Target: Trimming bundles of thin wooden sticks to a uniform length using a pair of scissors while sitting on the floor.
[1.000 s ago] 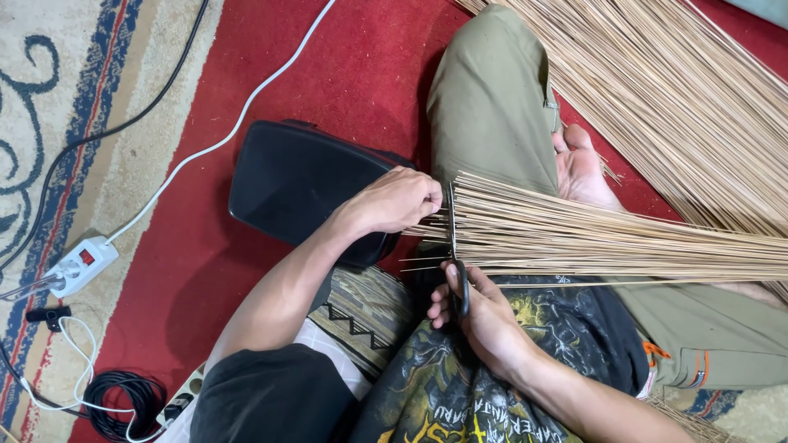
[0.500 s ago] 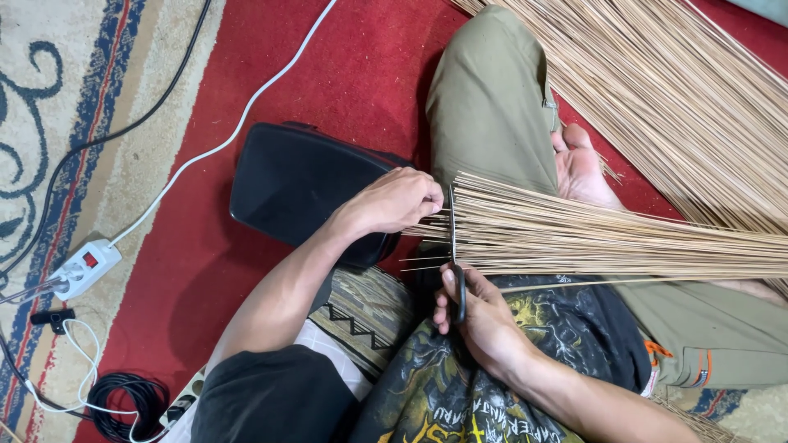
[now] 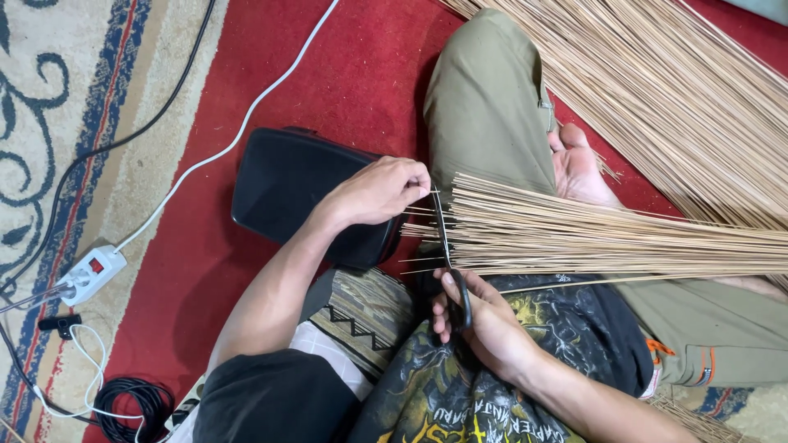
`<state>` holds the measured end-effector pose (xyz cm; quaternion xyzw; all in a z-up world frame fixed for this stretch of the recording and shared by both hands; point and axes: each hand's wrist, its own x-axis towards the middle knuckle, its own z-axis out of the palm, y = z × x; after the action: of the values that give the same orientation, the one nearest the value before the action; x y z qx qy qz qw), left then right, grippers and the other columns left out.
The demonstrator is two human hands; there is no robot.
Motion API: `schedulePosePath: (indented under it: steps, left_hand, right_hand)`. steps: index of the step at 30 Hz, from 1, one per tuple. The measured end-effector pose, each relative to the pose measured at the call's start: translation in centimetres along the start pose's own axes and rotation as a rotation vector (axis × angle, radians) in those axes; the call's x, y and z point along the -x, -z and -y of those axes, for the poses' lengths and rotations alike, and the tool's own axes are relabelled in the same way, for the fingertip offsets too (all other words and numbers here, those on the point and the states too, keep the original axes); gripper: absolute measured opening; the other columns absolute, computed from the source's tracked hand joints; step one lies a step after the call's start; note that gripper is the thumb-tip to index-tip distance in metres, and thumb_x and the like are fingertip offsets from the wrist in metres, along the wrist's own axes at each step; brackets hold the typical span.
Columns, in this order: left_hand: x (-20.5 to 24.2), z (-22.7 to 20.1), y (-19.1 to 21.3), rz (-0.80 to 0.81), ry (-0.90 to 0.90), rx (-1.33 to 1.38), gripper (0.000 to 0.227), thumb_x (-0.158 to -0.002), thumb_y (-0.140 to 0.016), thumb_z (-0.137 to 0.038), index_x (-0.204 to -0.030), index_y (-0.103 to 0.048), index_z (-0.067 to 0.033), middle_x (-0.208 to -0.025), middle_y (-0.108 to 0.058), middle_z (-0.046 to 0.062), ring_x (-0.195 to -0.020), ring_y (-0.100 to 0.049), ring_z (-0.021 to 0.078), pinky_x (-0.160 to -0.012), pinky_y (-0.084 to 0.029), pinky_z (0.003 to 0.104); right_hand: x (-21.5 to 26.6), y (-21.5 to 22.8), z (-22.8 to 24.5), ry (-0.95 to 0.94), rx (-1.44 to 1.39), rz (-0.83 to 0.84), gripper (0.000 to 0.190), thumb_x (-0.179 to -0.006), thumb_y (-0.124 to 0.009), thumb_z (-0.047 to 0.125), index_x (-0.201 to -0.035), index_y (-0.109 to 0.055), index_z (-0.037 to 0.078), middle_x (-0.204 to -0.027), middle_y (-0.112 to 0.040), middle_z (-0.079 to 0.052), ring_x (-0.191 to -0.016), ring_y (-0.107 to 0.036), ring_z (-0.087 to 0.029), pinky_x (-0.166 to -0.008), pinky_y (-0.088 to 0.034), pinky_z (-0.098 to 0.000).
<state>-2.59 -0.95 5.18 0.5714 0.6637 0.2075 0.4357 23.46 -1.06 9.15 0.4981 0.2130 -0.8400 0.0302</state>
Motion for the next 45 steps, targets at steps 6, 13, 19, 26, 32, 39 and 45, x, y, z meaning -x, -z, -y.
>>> schedulePosePath:
  steps: [6,13,19,26,32,39,45]
  left_hand:
    - [1.0,-0.4,2.1,0.034,0.112,0.004,0.019,-0.101,-0.055,-0.019,-0.105,-0.065,-0.0023,-0.088,-0.074,0.009,-0.068,-0.069,0.0225,-0.064,-0.054,0.040]
    - [0.9,-1.1,2.3,0.037,0.116,0.014,0.019,-0.100,-0.055,-0.018,-0.107,-0.064,-0.0016,-0.086,-0.072,0.009,-0.063,-0.065,0.0197,-0.059,-0.052,0.038]
    - [0.6,-1.1,1.9,-0.146,0.037,0.203,0.015,-0.106,-0.052,-0.017,-0.110,-0.061,-0.0060,-0.081,-0.065,0.002,-0.065,-0.055,0.0120,-0.057,-0.045,0.029]
    - [0.0,-4.7,0.6,-0.271,-0.024,0.350,0.007,-0.103,-0.057,-0.008,-0.105,-0.062,-0.0038,-0.084,-0.060,0.000,-0.066,-0.047,0.0069,-0.059,-0.042,0.024]
    - [-0.5,-10.2,-2.1,-0.177,-0.191,0.245,0.009,-0.098,-0.060,-0.006,-0.104,-0.065,-0.0022,-0.087,-0.065,0.004,-0.063,-0.053,0.0122,-0.056,-0.044,0.028]
    - [-0.8,-10.9,-5.6,-0.113,-0.409,0.204,0.009,-0.102,-0.061,-0.010,-0.108,-0.068,-0.0088,-0.090,-0.068,0.012,-0.086,-0.069,0.0335,-0.077,-0.057,0.042]
    - [-0.4,-10.5,-7.2,-0.044,-0.371,0.238,0.009,-0.100,-0.064,-0.011,-0.107,-0.069,-0.0088,-0.092,-0.071,0.012,-0.089,-0.071,0.0337,-0.081,-0.058,0.041]
  right_hand:
    - [2.0,-0.9,0.4,-0.095,-0.090,0.079,0.033,-0.100,-0.061,0.028,-0.120,-0.068,0.002,-0.072,-0.063,-0.009,-0.055,-0.057,-0.016,-0.046,-0.043,-0.0279]
    - [4.6,-1.5,2.3,-0.110,-0.197,0.223,0.042,-0.099,-0.061,0.027,-0.122,-0.065,-0.008,-0.068,-0.064,-0.012,-0.045,-0.054,-0.014,-0.036,-0.042,-0.0244]
    - [5.4,0.7,4.8,0.041,-0.266,0.304,0.041,-0.100,-0.060,0.027,-0.128,-0.062,-0.003,-0.074,-0.063,-0.014,-0.051,-0.055,-0.016,-0.041,-0.039,-0.0258]
    - [4.2,4.8,8.4,0.433,-0.190,0.131,0.036,-0.095,-0.067,0.012,-0.129,-0.059,0.000,-0.082,-0.067,-0.013,-0.061,-0.064,-0.018,-0.050,-0.051,-0.0259]
    - [2.4,7.7,9.5,0.685,0.052,-0.195,0.054,-0.087,-0.072,-0.004,-0.135,-0.046,0.003,-0.099,-0.070,-0.016,-0.084,-0.073,-0.023,-0.074,-0.062,-0.0289]
    - [1.2,9.1,7.1,0.730,0.215,-0.237,0.063,-0.082,-0.080,-0.005,-0.136,-0.048,-0.001,-0.090,-0.071,-0.022,-0.075,-0.075,-0.025,-0.067,-0.067,-0.0349]
    - [0.7,9.6,5.5,0.712,0.159,-0.227,0.061,-0.077,-0.080,-0.011,-0.131,-0.051,-0.004,-0.085,-0.070,-0.025,-0.070,-0.075,-0.027,-0.063,-0.068,-0.0390]
